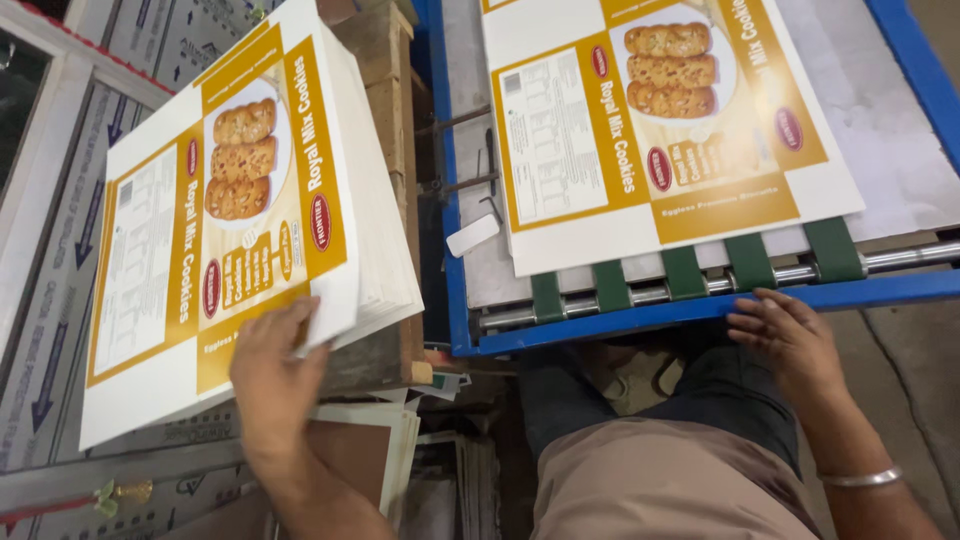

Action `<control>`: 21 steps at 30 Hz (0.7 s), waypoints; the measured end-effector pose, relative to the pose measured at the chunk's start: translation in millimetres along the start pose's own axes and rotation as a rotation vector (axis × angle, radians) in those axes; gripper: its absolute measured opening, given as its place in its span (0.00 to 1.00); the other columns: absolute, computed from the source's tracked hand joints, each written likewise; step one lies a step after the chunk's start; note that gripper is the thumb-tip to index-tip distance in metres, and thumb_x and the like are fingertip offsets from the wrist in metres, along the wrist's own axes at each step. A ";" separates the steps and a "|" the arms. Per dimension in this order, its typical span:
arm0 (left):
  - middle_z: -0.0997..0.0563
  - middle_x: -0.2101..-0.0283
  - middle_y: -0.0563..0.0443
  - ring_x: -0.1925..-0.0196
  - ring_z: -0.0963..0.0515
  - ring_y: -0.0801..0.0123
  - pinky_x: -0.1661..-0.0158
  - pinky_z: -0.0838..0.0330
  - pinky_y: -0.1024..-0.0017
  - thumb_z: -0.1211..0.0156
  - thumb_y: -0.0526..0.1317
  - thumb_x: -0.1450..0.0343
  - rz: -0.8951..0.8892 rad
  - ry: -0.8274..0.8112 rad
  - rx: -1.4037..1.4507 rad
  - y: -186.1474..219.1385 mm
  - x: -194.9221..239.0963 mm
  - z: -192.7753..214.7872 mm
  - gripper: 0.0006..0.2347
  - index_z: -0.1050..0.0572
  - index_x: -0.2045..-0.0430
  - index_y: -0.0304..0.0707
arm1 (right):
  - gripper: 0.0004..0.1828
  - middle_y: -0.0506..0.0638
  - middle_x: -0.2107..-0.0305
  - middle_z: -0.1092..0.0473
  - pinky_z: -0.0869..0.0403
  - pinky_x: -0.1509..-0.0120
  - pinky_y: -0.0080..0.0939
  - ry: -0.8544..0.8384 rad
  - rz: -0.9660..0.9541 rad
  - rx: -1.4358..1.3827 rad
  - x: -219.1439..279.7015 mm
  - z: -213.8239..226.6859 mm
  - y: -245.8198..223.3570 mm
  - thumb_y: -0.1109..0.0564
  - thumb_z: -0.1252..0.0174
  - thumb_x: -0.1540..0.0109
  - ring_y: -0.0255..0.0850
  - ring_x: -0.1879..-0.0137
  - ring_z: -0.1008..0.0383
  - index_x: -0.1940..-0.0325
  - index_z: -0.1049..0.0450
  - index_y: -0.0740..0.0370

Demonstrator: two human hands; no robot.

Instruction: The person repeatedly picks up printed sheets from a stack on the left and places them onto a blue conveyor belt machine on the right. The sheets feature a 'Royal Mix Cookies' design. The person uses both hands to handle the sheets and guide them into the machine.

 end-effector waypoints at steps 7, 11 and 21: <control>0.17 0.50 0.38 0.48 0.19 0.50 0.46 0.26 0.58 0.42 0.32 0.21 0.142 0.364 0.054 0.6 -3.7 14.4 0.09 0.20 0.49 0.30 | 0.23 0.64 0.45 0.28 0.23 0.43 0.50 -0.332 -0.004 -0.009 22.8 -138.2 -56.9 0.56 0.52 0.29 0.52 0.44 0.24 0.33 0.36 0.71; 0.23 0.44 0.34 0.38 0.26 0.45 0.33 0.38 0.49 0.45 0.34 0.35 -0.135 0.022 -0.053 142.9 -0.9 -80.4 0.22 0.29 0.45 0.25 | 0.24 0.61 0.42 0.28 0.21 0.42 0.52 -0.714 0.011 -0.039 63.7 -229.9 -78.0 0.57 0.53 0.32 0.51 0.42 0.23 0.32 0.36 0.69; 0.27 0.35 0.35 0.30 0.33 0.46 0.29 0.45 0.47 0.35 0.53 0.30 -0.199 -0.204 0.091 190.9 27.0 -66.2 0.28 0.27 0.41 0.30 | 0.26 0.56 0.41 0.29 0.21 0.39 0.47 -0.131 0.051 -0.162 -0.6 -157.1 -89.3 0.65 0.52 0.33 0.48 0.39 0.24 0.29 0.40 0.66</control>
Point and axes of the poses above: each hand's wrist, its own x-axis away from the middle knuckle, its own z-axis out of the back of the hand, y = z × x, the point moved 9 cm from there along -x, towards the middle knuckle
